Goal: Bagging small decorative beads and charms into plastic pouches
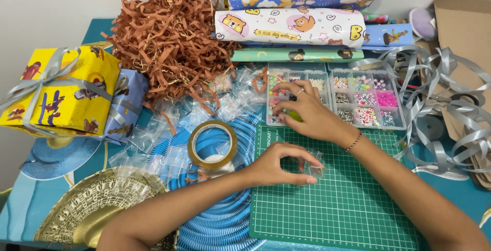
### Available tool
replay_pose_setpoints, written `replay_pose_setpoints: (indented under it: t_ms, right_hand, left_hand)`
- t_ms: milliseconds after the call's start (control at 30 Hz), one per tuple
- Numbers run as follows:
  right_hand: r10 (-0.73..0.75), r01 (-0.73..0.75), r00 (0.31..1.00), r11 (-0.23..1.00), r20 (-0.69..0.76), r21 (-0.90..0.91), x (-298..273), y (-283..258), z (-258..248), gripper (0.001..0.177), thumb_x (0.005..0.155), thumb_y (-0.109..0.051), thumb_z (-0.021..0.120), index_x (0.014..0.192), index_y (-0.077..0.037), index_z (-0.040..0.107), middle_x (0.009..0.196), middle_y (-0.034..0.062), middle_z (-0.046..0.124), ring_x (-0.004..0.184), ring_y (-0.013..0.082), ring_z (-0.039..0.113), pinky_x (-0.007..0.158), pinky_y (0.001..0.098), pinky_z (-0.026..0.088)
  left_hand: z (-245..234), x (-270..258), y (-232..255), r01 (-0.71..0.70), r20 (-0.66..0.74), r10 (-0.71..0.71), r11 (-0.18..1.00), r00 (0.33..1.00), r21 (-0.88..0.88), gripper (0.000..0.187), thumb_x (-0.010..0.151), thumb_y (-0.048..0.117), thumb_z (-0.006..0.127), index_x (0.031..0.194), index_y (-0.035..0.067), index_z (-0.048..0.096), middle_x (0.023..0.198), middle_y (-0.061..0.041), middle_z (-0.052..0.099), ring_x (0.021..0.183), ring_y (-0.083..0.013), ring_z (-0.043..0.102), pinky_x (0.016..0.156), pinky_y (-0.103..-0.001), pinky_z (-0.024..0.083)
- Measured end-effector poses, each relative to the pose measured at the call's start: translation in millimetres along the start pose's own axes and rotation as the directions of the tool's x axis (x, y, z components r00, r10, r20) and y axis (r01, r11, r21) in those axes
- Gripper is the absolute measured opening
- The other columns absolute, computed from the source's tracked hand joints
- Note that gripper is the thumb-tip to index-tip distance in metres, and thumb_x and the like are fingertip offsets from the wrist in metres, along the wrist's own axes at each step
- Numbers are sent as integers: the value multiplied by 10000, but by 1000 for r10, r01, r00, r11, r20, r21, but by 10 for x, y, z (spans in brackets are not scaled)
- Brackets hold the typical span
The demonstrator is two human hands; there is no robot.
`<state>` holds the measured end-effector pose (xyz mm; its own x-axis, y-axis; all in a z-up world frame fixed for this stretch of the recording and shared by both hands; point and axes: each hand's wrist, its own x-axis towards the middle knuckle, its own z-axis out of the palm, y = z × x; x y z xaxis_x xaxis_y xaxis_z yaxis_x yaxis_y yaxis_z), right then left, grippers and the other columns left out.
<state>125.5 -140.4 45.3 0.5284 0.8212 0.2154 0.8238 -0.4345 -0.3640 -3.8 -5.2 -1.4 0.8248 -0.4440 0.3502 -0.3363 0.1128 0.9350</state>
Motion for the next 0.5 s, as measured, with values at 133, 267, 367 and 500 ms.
replay_pose_setpoints:
  t_ms: [133, 267, 367, 500]
  right_hand:
    - [24, -25, 999, 999, 25, 47, 9, 68, 59, 140, 890, -237, 649, 1012, -203, 709, 1471, 19, 497, 1319, 350, 373, 1002, 478, 345]
    - [24, -25, 999, 998, 26, 54, 7, 78, 60, 123, 880, -256, 671, 977, -211, 731, 1471, -4, 508, 1323, 337, 362, 1002, 463, 327]
    - [21, -23, 999, 997, 31, 72, 12, 73, 46, 114, 882, -255, 682, 957, -222, 760, 1462, -14, 526, 1330, 340, 356, 1010, 473, 321]
    - [43, -46, 999, 993, 24, 113, 34, 98, 56, 101, 839, -271, 731, 926, -253, 779, 1450, -41, 546, 1344, 335, 361, 1022, 485, 318]
  left_hand:
    - [-4, -3, -8, -3, 1, 3, 1000, 1000, 7, 372, 854, 343, 838, 1138, 118, 754, 1064, -75, 770, 785, -177, 664, 816, -337, 411]
    - [-13, -3, -15, 1, 11, -1, 1000, 1000, 6, 378, 864, 357, 830, 1152, 126, 753, 1065, -69, 768, 789, -177, 663, 819, -340, 404]
    - [-19, 0, -12, 0, 14, 0, 1000, 1000, 9, 377, 865, 363, 829, 1151, 130, 753, 1067, -68, 769, 791, -176, 667, 817, -337, 404]
    - [-14, -2, -4, 0, 13, -1, 1000, 1000, 9, 382, 863, 364, 829, 1156, 132, 753, 1069, -70, 769, 792, -179, 667, 819, -339, 405]
